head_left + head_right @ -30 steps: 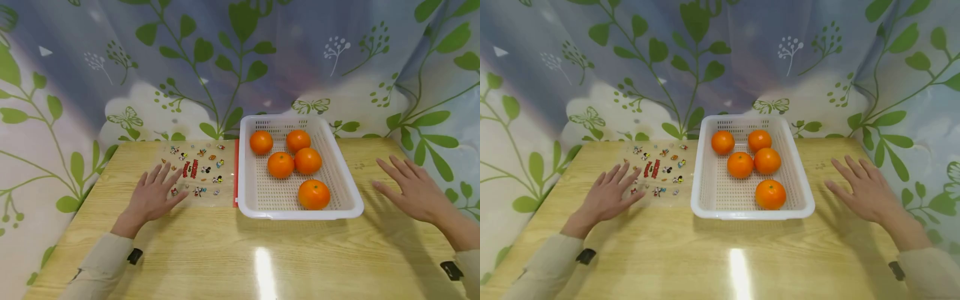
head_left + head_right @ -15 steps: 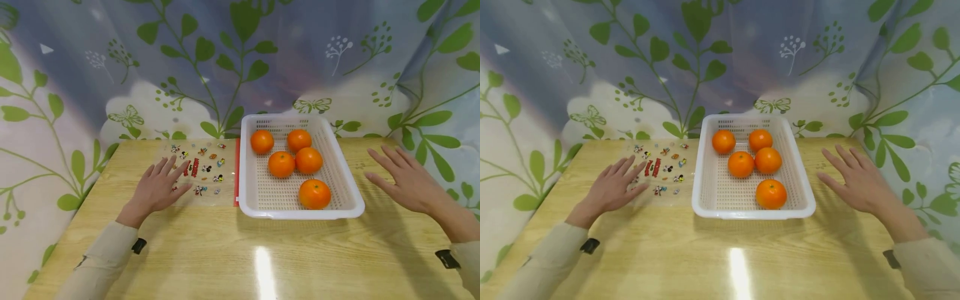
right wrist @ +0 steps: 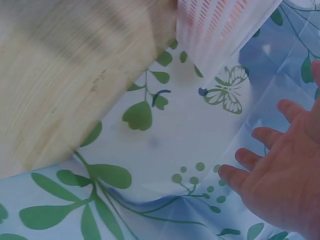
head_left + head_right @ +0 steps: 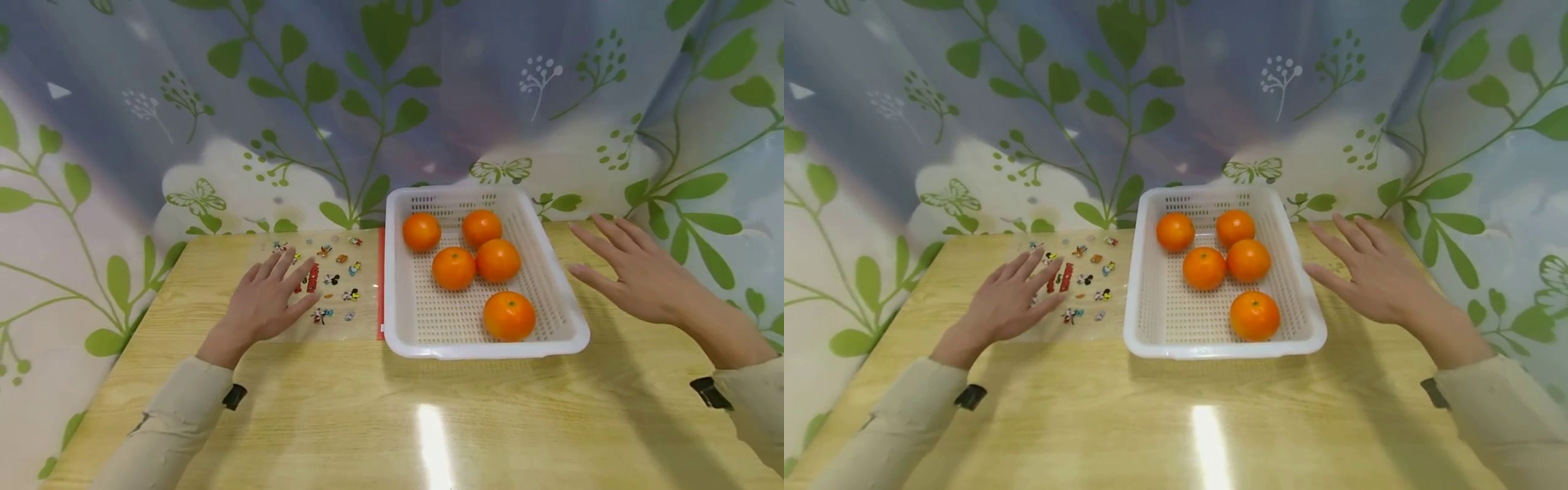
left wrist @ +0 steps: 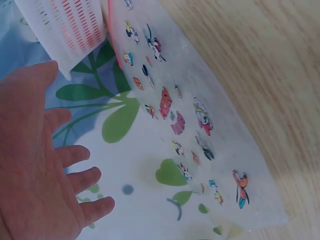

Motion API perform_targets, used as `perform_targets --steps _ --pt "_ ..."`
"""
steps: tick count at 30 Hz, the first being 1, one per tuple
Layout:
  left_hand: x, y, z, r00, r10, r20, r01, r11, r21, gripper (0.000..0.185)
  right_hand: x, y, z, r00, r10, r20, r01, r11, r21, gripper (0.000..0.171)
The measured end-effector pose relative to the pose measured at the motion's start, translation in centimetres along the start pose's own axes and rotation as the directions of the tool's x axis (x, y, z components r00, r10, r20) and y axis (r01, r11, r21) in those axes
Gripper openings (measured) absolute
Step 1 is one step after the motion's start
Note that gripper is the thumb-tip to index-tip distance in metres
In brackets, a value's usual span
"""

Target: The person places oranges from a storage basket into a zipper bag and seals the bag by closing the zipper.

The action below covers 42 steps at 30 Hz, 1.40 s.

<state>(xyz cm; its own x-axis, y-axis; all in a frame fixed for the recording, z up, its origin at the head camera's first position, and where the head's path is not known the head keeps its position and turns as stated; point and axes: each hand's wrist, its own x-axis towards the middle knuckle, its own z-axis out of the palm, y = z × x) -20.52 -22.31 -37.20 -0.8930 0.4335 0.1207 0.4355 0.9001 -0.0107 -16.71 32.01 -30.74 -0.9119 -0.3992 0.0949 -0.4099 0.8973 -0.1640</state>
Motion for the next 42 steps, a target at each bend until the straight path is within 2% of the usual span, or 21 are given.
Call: perform_targets --steps 11,21,26,39,42 --pt "1.6 0.8 -0.3 1.000 0.015 -0.006 -0.015 1.000 -0.014 0.065 1.5 -1.3 -0.7 0.999 0.018 0.044 -0.017 1.000 -0.018 0.069" --pt "3.1 1.7 -0.2 0.999 0.050 -0.005 -0.050 0.999 -0.013 0.066 3.9 -3.1 -1.6 0.992 0.019 0.124 -0.012 0.998 -0.059 0.072" --pt "3.9 2.2 0.0 1.000 0.028 -0.004 -0.028 1.000 0.000 0.064 5.1 -3.6 -1.7 0.991 -0.001 0.133 0.009 0.998 -0.056 0.071" --pt "5.2 3.7 1.1 0.997 0.020 0.070 -0.014 0.995 -0.096 0.064 7.9 -5.9 -1.2 0.985 -0.056 0.166 0.063 0.997 -0.040 0.073" --pt "5.5 4.0 1.2 0.996 0.018 0.083 -0.011 0.996 -0.086 0.064 8.3 -6.4 -1.0 0.983 -0.069 0.173 0.078 0.996 -0.042 0.073"
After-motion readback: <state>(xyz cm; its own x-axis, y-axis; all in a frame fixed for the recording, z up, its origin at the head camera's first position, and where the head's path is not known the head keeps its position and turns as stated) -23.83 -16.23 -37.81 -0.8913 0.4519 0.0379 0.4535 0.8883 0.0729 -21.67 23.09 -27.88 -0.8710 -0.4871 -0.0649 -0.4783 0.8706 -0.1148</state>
